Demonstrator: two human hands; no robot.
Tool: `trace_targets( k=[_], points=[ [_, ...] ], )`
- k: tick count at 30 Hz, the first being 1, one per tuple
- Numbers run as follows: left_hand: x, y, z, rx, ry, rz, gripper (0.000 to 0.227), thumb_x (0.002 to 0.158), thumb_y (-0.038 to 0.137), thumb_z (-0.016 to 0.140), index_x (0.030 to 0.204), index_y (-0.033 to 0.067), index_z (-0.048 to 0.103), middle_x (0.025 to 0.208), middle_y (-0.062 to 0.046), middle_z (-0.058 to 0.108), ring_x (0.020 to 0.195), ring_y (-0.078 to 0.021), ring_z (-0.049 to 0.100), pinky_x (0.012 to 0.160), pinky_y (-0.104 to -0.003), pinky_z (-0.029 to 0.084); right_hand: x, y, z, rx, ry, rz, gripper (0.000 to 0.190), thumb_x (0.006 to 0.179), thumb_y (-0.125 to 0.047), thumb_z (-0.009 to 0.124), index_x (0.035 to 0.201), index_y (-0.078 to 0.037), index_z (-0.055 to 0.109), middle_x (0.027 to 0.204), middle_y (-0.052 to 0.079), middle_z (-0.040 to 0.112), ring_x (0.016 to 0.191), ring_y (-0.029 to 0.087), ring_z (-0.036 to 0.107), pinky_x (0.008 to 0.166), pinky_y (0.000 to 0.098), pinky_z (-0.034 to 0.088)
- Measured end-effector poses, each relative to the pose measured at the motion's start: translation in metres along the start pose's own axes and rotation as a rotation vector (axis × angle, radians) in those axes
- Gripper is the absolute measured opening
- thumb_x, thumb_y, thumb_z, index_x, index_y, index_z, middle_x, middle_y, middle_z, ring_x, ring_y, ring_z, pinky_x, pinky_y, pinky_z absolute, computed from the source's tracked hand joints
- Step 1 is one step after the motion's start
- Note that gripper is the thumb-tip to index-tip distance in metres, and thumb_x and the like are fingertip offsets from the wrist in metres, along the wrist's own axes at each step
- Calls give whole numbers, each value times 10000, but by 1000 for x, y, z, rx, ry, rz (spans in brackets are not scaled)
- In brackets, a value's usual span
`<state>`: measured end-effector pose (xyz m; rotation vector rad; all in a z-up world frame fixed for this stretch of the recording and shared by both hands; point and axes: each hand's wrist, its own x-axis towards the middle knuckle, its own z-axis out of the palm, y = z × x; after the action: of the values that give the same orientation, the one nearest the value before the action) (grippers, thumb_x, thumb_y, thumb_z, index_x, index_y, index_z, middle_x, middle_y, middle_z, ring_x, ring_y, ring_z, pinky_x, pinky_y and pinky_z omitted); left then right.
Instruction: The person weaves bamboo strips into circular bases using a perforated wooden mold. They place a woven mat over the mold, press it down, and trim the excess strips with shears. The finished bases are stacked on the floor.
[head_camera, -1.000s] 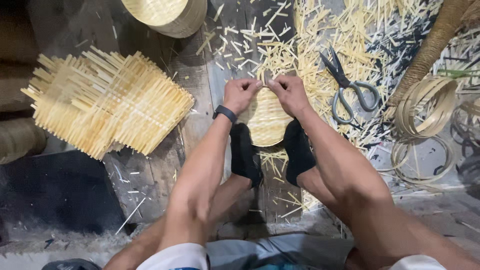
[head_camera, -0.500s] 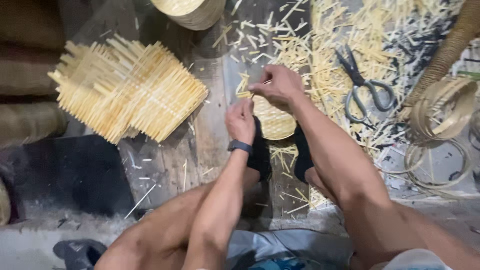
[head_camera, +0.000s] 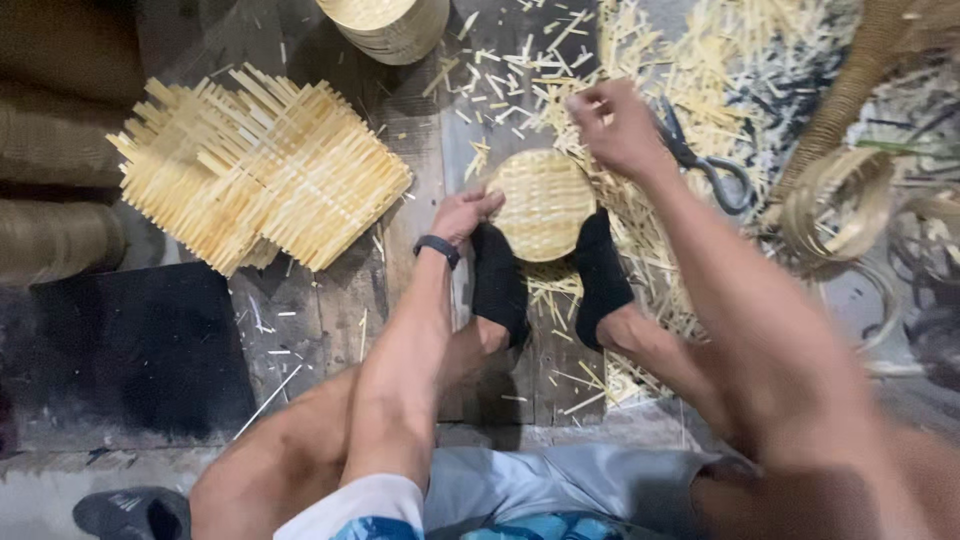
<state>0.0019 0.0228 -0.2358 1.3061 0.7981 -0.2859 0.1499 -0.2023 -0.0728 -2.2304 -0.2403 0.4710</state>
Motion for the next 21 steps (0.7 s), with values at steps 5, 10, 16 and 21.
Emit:
trace_targets(
  k=[5, 10, 16, 21],
  points=[
    [-55, 83, 44, 519, 103, 810, 539, 749, 233, 921, 1159, -18, 680, 1031, -154, 761, 899, -218, 723, 784, -327, 581, -56, 24, -163, -887, -6, -352, 476, 1035, -458, 704, 1221, -21, 727, 1239, 221, 665, 1124, 368, 642, 887, 512, 533],
    [-121, 64, 105, 1225, -40, 835, 230, 973, 19, 652, 1185, 107, 647, 1033, -115, 675, 962, -296, 685, 773, -410, 574, -97, 36, -172, -708, -331, 5, 512, 944, -517, 686, 1222, -88, 712, 1259, 151, 689, 1090, 298, 686, 946, 473, 567],
    [-135, 2, 69, 1320, 94, 1151, 232, 781, 35, 637, 1007, 81, 615, 1011, -105, 623, 1074, -334, 602, 943, -443, 471, -87, 64, -62, -359, -199, -361, 635, 838, -482, 800, 1287, -57, 655, 1291, 191, 642, 1247, 355, 594, 1084, 466, 472],
    [-132, -1, 37, 849, 437, 940, 244, 785, -21, 626, 1011, 68, 650, 1021, -108, 674, 1018, -338, 623, 926, -430, 502, -71, 54, 25, -440, -83, -710, 1082, 621, -542, 892, 1382, 99, 465, 1334, 314, 547, 1231, 459, 528, 1048, 511, 426]
  ],
)
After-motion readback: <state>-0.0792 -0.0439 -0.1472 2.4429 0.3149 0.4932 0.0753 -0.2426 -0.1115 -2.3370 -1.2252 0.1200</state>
